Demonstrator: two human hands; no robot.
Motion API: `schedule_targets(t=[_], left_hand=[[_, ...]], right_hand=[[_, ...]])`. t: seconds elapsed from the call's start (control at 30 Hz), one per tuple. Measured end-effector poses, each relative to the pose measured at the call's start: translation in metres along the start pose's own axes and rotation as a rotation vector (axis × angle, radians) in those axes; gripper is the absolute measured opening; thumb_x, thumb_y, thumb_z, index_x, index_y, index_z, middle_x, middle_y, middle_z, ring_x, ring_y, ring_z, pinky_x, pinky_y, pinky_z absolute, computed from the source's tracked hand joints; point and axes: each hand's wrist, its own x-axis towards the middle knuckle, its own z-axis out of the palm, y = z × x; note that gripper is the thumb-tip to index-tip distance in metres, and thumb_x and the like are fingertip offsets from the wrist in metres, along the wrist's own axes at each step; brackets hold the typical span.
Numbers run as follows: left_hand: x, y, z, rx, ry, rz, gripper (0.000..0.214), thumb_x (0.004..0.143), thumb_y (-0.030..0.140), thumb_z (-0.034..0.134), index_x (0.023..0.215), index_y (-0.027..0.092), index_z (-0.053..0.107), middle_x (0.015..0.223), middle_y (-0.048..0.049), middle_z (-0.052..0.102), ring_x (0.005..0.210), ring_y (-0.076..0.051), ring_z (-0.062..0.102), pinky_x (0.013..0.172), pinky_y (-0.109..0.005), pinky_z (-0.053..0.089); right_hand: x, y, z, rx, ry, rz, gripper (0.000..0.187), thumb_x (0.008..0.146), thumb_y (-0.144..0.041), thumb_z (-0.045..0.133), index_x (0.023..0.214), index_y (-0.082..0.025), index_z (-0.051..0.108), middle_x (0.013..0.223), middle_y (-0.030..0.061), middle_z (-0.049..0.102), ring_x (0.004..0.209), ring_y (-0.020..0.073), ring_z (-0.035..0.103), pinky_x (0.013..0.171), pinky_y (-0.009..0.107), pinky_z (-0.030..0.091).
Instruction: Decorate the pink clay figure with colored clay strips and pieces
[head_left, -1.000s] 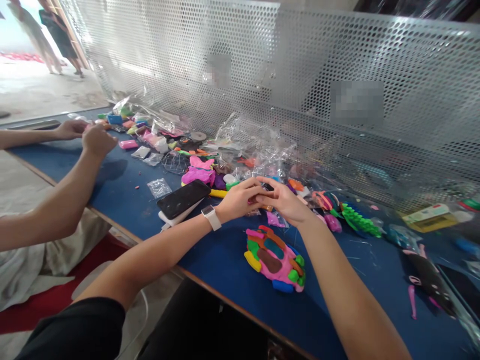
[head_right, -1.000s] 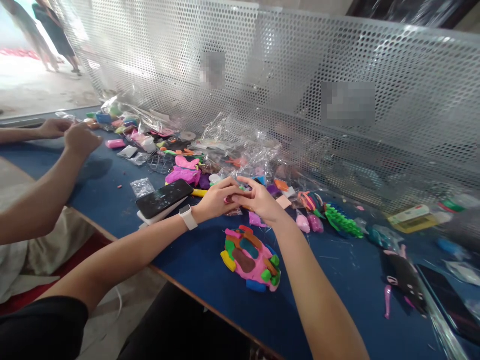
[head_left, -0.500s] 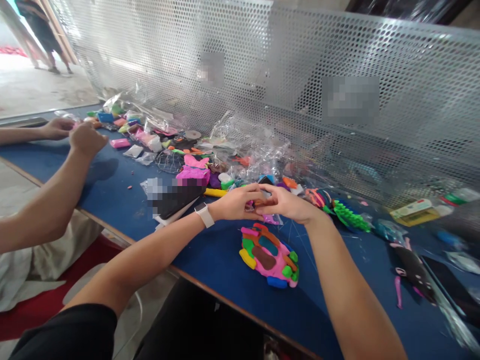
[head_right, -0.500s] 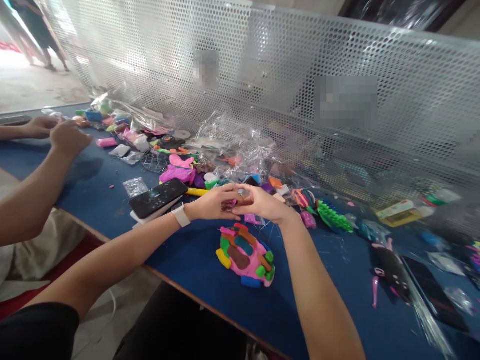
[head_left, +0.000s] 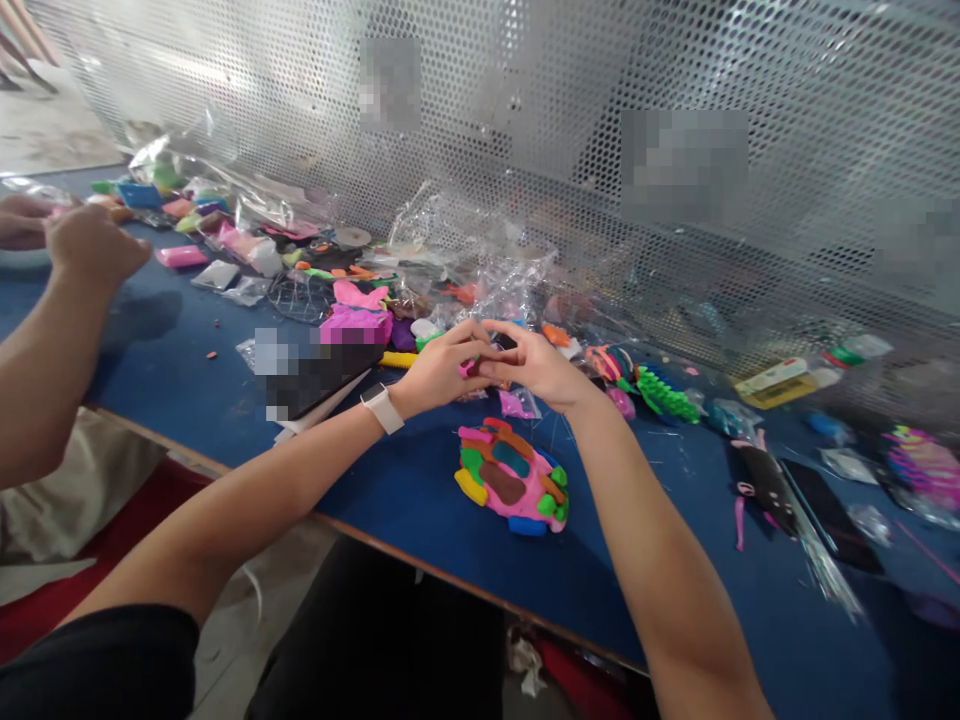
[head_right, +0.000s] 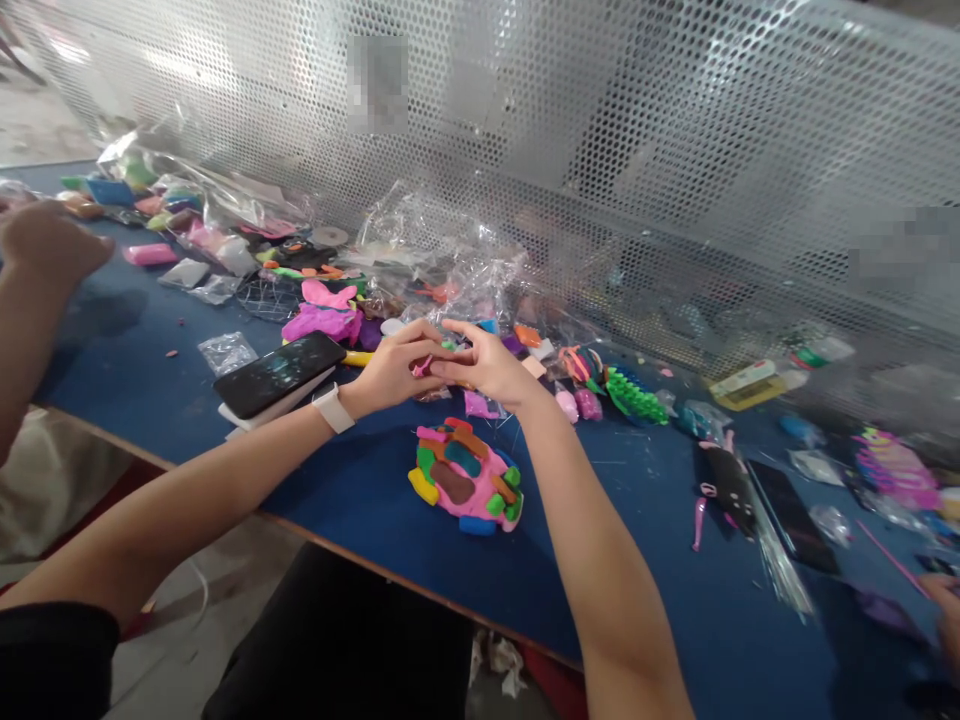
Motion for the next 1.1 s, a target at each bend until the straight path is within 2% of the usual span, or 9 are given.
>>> schedule_targets(t=[0.13, 0.23, 0.3, 0.4, 0.47, 0.6, 0.83, 0.97, 1.1], left_hand=[[0.0013, -0.0004, -0.0020, 0.052, 0.050, -0.008, 0.009, 0.101, 0.026, 0.088, 0.104, 0.018, 0.083, 0.109, -0.0053, 0.073, 0.094, -0.016, 0.074, 0.083, -0.029, 0.064], [0.0009, -0.0009, -0.0030, 0.075, 0.066, 0.003, 0.023, 0.102, 0.030, 0.088, 0.123, 0.020, 0.084, 0.118, -0.0076, 0.074, 0.102, -0.019, 0.076, 0.087, -0.032, 0.065], [0.0001, -0.0018, -0.0034, 0.083, 0.035, -0.004, 0.033, 0.102, 0.036, 0.089, 0.132, 0.023, 0.084, 0.121, -0.0082, 0.074, 0.104, -0.020, 0.076, 0.089, -0.033, 0.066], [-0.0011, -0.0040, -0.0041, 0.095, -0.015, -0.020, 0.039, 0.101, 0.045, 0.091, 0.135, 0.027, 0.085, 0.120, -0.0073, 0.074, 0.103, -0.020, 0.075, 0.089, -0.034, 0.066], [-0.0016, -0.0053, -0.0041, 0.105, 0.003, -0.024, 0.041, 0.102, 0.046, 0.089, 0.138, 0.026, 0.084, 0.122, -0.0080, 0.074, 0.105, -0.020, 0.076, 0.092, -0.035, 0.066], [-0.0016, -0.0055, -0.0026, 0.120, 0.060, 0.005, 0.030, 0.109, 0.042, 0.081, 0.132, 0.022, 0.085, 0.120, -0.0082, 0.076, 0.102, -0.019, 0.076, 0.090, -0.033, 0.066], [-0.0004, -0.0024, -0.0031, 0.146, 0.072, -0.030, 0.025, 0.111, 0.044, 0.078, 0.115, 0.021, 0.089, 0.105, -0.0061, 0.076, 0.092, -0.017, 0.073, 0.081, -0.029, 0.062], [-0.0013, -0.0018, -0.0030, 0.162, 0.039, -0.061, 0.029, 0.107, 0.046, 0.083, 0.126, 0.025, 0.089, 0.111, -0.0066, 0.076, 0.099, -0.018, 0.075, 0.087, -0.032, 0.064], [-0.0024, -0.0050, -0.0021, 0.151, 0.017, -0.036, 0.035, 0.109, 0.049, 0.081, 0.133, 0.024, 0.087, 0.117, -0.0082, 0.077, 0.100, -0.018, 0.076, 0.090, -0.033, 0.066]], right_hand=[[0.0029, 0.0031, 0.0050, 0.055, 0.028, -0.030, 0.116, 0.075, -0.050, 0.112, 0.171, -0.026, 0.051, 0.110, 0.0058, 0.092, 0.110, 0.0306, 0.089, 0.108, 0.050, 0.074], [0.0020, 0.0016, 0.0068, 0.059, 0.047, -0.034, 0.115, 0.073, -0.048, 0.113, 0.169, -0.026, 0.054, 0.109, 0.0060, 0.091, 0.112, 0.0328, 0.089, 0.109, 0.052, 0.074], [0.0007, -0.0001, 0.0070, 0.054, 0.047, -0.035, 0.115, 0.072, -0.047, 0.113, 0.169, -0.025, 0.054, 0.108, 0.0064, 0.090, 0.112, 0.0342, 0.089, 0.108, 0.054, 0.075], [-0.0004, -0.0018, 0.0065, 0.057, 0.066, -0.047, 0.118, 0.072, -0.048, 0.113, 0.170, -0.025, 0.053, 0.105, 0.0066, 0.090, 0.109, 0.0351, 0.089, 0.103, 0.055, 0.076], [-0.0004, -0.0022, 0.0059, 0.059, 0.095, -0.069, 0.119, 0.071, -0.051, 0.114, 0.170, -0.024, 0.054, 0.102, 0.0061, 0.090, 0.107, 0.0343, 0.089, 0.102, 0.053, 0.076], [-0.0004, -0.0022, 0.0050, 0.051, 0.108, -0.070, 0.116, 0.070, -0.055, 0.113, 0.167, -0.024, 0.057, 0.103, 0.0060, 0.090, 0.108, 0.0329, 0.089, 0.109, 0.052, 0.074], [0.0021, 0.0012, 0.0091, 0.078, 0.081, -0.049, 0.109, 0.071, -0.061, 0.112, 0.163, -0.029, 0.063, 0.116, 0.0089, 0.090, 0.117, 0.0367, 0.087, 0.113, 0.059, 0.072], [0.0022, 0.0012, 0.0080, 0.082, 0.092, -0.058, 0.110, 0.070, -0.059, 0.113, 0.162, -0.027, 0.062, 0.113, 0.0086, 0.091, 0.120, 0.0361, 0.087, 0.113, 0.057, 0.072], [0.0023, 0.0029, 0.0048, 0.071, 0.103, -0.058, 0.110, 0.070, -0.057, 0.113, 0.162, -0.025, 0.061, 0.106, 0.0064, 0.091, 0.109, 0.0329, 0.088, 0.107, 0.052, 0.073]])
